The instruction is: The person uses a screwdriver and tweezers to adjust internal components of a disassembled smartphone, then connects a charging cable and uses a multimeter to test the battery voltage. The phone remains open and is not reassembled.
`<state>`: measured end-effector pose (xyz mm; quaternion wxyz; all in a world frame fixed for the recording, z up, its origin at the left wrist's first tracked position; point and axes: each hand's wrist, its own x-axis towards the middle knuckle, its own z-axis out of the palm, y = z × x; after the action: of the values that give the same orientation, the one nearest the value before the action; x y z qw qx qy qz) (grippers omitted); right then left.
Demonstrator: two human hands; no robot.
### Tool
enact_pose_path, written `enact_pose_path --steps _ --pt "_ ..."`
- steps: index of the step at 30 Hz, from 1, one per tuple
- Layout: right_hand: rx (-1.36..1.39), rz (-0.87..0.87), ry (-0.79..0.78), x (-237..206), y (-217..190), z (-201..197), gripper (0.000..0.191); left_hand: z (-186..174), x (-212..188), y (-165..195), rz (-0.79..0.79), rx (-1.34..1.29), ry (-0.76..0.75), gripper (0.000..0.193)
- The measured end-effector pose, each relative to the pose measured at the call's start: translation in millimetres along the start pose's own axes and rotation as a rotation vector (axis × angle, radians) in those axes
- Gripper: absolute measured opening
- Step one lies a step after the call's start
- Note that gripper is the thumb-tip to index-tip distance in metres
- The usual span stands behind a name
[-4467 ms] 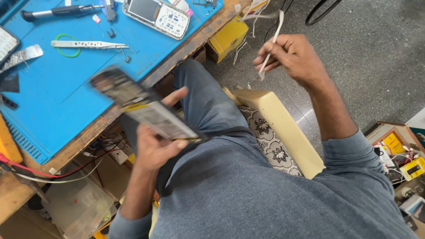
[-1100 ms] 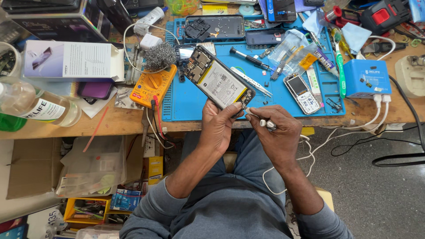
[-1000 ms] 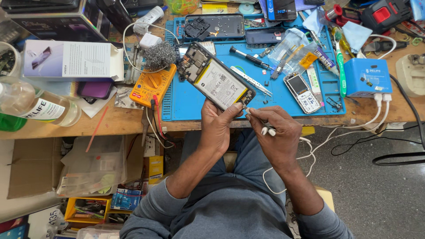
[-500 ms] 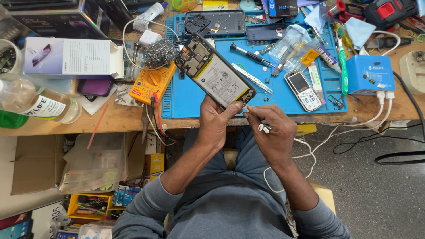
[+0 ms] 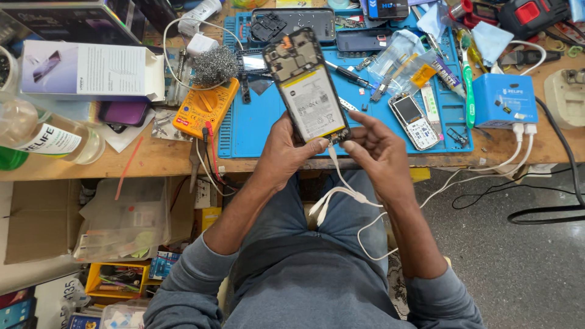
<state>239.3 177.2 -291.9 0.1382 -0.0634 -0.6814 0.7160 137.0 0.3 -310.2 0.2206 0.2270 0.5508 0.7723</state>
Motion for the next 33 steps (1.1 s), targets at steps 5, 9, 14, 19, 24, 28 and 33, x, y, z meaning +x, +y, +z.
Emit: enact_pose_path --steps 5,9,14,19,24,28,33 --pt "0.02 0.032 0.016 9 16 9 0.053 -2 -3 3 -0.027 0.08 -0.051 0.056" --pt "0.157 0.067 0.01 9 19 9 0.05 -9 -3 3 0.003 0.167 -0.128 0.051" --pt "0.095 0.07 0.003 11 15 11 0.051 -7 0 -2 -0.049 0.117 -0.057 0.052" --pt "0.074 0.052 -0.057 13 10 15 0.051 -5 1 -5 -0.026 0.099 -0.042 0.052" --pt "0.038 0.076 -0.034 12 9 18 0.044 -2 -1 -6 -0.01 0.18 -0.05 0.054" --pt "0.047 0.08 -0.017 9 9 18 0.041 -1 -1 -7 -0.001 0.136 -0.069 0.056" --pt "0.025 0.097 -0.011 8 10 17 0.039 -2 -1 -6 -0.034 0.168 -0.055 0.055"
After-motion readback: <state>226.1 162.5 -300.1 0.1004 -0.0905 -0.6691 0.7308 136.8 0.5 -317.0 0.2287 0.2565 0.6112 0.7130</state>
